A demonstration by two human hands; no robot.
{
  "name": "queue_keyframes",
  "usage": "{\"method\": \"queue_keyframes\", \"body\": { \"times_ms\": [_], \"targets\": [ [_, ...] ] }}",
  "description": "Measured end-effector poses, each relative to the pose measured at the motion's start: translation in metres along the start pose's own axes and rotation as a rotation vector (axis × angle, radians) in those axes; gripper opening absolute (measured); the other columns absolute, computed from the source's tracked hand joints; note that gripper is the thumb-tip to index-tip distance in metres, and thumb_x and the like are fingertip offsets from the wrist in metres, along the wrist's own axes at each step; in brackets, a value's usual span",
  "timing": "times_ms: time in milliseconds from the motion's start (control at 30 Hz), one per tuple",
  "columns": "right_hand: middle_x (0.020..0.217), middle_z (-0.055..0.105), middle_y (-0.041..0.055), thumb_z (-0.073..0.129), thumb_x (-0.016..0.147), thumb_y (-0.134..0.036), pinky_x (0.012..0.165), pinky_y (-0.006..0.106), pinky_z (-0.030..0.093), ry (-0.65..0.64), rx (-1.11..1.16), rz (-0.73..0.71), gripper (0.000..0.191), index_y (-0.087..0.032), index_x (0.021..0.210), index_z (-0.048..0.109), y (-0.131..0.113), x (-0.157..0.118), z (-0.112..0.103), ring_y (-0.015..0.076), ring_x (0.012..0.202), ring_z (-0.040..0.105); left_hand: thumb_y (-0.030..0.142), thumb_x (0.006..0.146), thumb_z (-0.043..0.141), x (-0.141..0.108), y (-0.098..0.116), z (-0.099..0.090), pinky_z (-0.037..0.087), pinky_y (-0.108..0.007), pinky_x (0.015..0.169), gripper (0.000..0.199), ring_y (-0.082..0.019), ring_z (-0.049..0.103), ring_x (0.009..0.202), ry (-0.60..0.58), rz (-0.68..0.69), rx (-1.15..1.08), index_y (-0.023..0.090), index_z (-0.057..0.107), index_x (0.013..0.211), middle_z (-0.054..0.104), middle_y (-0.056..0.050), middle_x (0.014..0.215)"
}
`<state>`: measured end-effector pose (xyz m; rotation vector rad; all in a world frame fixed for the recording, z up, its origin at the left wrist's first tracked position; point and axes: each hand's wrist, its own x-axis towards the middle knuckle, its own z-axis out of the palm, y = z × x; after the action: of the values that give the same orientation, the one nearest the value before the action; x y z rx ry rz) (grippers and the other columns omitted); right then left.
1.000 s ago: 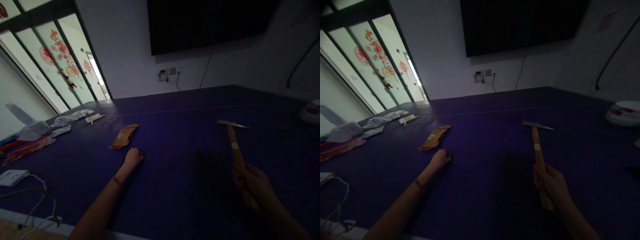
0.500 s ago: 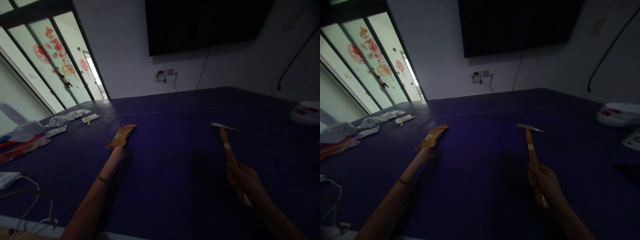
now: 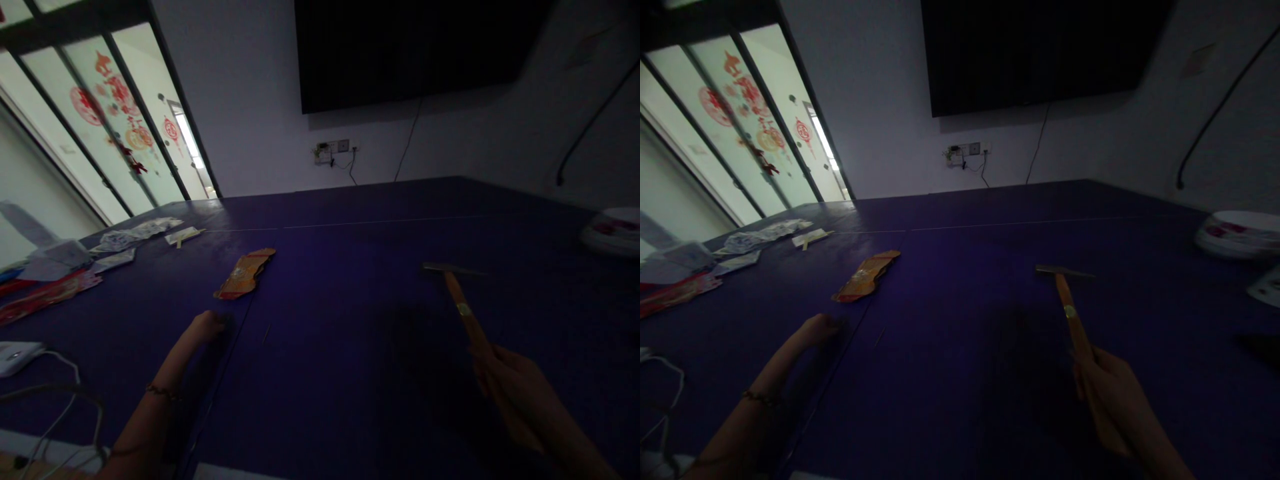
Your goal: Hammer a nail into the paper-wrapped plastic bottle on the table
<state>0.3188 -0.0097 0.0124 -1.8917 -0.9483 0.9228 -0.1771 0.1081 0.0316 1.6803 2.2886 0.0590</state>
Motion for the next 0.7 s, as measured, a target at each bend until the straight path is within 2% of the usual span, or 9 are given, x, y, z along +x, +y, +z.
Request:
{"method": "queue_keyframes", "body": {
  "times_ms": [67,267,367,567,633,700],
  "targets": [
    [0.040,0.052,0.0009,0.054,0.057,-0.053,0.039,0.029,0.039,0.001,-0.066,0.037,0.032,-0.021,0.055,0.049,0.004,-0.011,-0.004,0.0160,0.035,0.049,0.020,0.066,0.051,0.001,-0.005,0.001,0.039,-0.019,0.048,0.010,-0.014,0.058,0.052,-0.038,-0.016,0.035,0.016,0.056,0.059,0.058,-0.002,0.052],
    [0.041,0.054,0.0043,0.057,0.046,-0.055,0.036,0.032,0.039,-0.082,-0.128,0.100,0.030,-0.025,0.050,0.052,0.021,-0.031,-0.011,0.0187,0.034,0.049,0.024,0.070,0.050,-0.001,-0.008,0.005,0.038,-0.020,0.054,0.011,-0.015,0.060,0.065,0.017,0.051,0.127,0.017,0.057,0.067,0.062,-0.004,0.065],
    [0.040,0.052,0.0029,0.056,0.047,-0.057,0.036,0.030,0.039,-0.110,-0.187,0.080,0.035,-0.022,0.049,0.054,0.030,-0.033,-0.008,0.0178,0.034,0.049,0.026,0.074,0.046,-0.004,-0.010,0.010,0.038,-0.021,0.055,0.016,-0.016,0.060,0.065,0.038,0.085,0.133,0.014,0.057,0.072,0.063,-0.007,0.070],
    [0.042,0.053,0.0021,0.050,0.052,-0.060,0.037,0.029,0.039,-0.130,-0.217,0.078,0.043,-0.018,0.058,0.058,0.038,-0.035,0.000,0.0173,0.036,0.050,0.033,0.078,0.043,-0.013,-0.011,0.018,0.041,-0.024,0.060,0.026,-0.019,0.060,0.071,0.088,0.119,0.164,0.012,0.056,0.082,0.063,-0.011,0.078],
    [0.042,0.054,0.0022,0.048,0.054,-0.061,0.038,0.028,0.040,-0.140,-0.224,0.080,0.045,-0.018,0.061,0.058,0.040,-0.034,0.001,0.0173,0.037,0.051,0.040,0.079,0.041,-0.017,-0.007,0.018,0.042,-0.026,0.064,0.034,-0.021,0.060,0.077,0.150,0.113,0.201,0.011,0.056,0.088,0.062,-0.013,0.086],
    [0.043,0.055,0.0026,0.046,0.056,-0.062,0.039,0.029,0.041,-0.167,-0.235,0.066,0.047,-0.017,0.063,0.059,0.044,-0.032,0.000,0.0177,0.038,0.053,0.046,0.078,0.041,-0.018,0.001,0.019,0.043,-0.030,0.070,0.044,-0.026,0.058,0.087,0.279,0.098,0.256,0.008,0.054,0.097,0.059,-0.018,0.096]
  ]
}}
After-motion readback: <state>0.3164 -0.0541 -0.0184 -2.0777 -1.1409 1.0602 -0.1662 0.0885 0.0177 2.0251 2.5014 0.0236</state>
